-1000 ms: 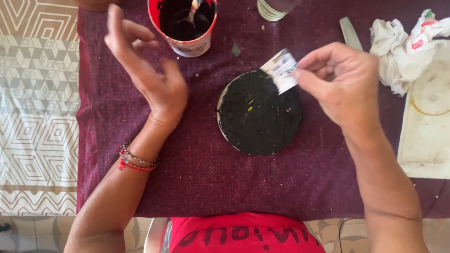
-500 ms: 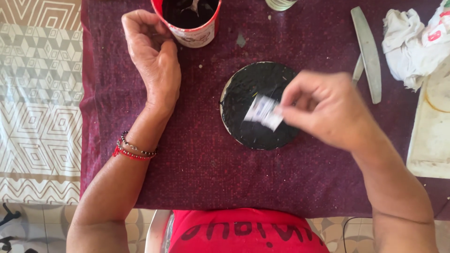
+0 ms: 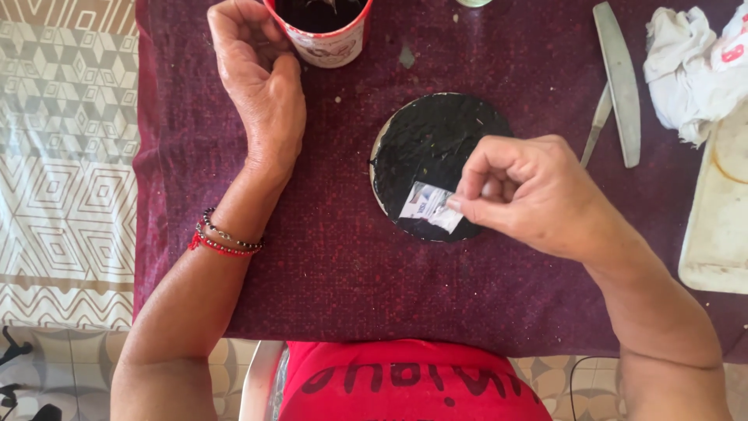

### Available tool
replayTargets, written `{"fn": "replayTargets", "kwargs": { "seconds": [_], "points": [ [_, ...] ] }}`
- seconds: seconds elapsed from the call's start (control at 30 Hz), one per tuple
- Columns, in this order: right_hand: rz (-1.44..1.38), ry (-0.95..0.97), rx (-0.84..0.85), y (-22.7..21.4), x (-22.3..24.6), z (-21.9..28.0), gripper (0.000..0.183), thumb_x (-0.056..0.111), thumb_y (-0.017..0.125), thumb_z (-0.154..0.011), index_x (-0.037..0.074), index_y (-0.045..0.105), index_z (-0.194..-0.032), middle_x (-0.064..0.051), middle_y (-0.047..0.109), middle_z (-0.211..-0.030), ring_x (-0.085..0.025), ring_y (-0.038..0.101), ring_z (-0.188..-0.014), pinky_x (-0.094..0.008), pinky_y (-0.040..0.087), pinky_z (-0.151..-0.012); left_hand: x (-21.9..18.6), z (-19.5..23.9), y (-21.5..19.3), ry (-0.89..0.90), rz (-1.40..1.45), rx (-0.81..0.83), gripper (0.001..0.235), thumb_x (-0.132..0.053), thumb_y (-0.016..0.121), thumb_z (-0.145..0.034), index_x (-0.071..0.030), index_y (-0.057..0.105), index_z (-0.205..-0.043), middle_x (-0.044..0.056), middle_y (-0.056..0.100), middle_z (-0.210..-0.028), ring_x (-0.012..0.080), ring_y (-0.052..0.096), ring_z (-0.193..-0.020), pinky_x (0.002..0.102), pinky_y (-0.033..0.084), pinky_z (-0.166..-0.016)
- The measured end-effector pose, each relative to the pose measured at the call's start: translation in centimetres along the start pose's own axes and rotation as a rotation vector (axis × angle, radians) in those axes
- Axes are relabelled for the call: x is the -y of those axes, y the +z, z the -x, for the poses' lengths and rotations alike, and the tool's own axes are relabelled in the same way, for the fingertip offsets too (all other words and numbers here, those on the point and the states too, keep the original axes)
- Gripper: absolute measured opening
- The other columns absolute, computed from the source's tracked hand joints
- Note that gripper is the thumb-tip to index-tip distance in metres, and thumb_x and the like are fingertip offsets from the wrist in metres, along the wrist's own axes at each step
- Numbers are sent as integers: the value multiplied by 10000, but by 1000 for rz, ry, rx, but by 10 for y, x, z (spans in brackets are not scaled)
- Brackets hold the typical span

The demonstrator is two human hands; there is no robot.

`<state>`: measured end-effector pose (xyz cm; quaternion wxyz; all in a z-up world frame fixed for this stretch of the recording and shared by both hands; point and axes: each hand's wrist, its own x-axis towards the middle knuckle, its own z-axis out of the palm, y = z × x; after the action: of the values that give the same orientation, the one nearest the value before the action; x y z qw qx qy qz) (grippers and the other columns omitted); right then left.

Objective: Painting a small circular object black and then dabbing it with a small piece of paper to add texture or color.

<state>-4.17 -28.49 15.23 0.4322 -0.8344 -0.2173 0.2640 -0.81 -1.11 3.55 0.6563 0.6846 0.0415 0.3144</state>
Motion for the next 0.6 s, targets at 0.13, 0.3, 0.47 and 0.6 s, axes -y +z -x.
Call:
{"fn": "replayTargets", "kwargs": {
  "seconds": [0.13, 0.3, 0.47, 0.6],
  "points": [
    [55, 89, -47, -15, -2, -1, 192, -74, 748, -887, 69, 682, -776, -18, 678, -634, -52, 484, -450, -105, 393, -364, 3, 0, 0, 0, 29, -1, 485, 172, 376, -675, -109, 468, -1059, 42, 477, -940, 123, 474, -857, 241, 437, -733],
    [-96, -11, 1, -25, 3, 3, 191, -29, 777, -872, 76, 654, -770, -26, 727, -706, -29, 495, -467, -106, 397, -359, 2, 0, 0, -2, 24, 3, 466, 170, 381, -693, -108, 462, -1058, 41, 480, -934, 122, 475, -849, 243, 436, -731],
    [-59, 48, 142, -14, -3, -2, 247, 32, 847, -815, 128, 651, -699, 48, 635, -603, -22, 464, -520, -168, 369, -435, 3, 1, 0, -4, 56, 6, 477, 174, 381, -704, -108, 470, -1079, 50, 478, -949, 122, 478, -862, 240, 432, -730],
    [-27, 77, 67, -23, -7, -3, 190, -9, 816, -831, 115, 687, -767, 31, 630, -637, -33, 479, -529, -164, 361, -450, 2, 1, -1, -4, 63, 15, 479, 180, 380, -710, -99, 476, -1087, 54, 472, -965, 118, 475, -885, 231, 442, -763]
  ]
}}
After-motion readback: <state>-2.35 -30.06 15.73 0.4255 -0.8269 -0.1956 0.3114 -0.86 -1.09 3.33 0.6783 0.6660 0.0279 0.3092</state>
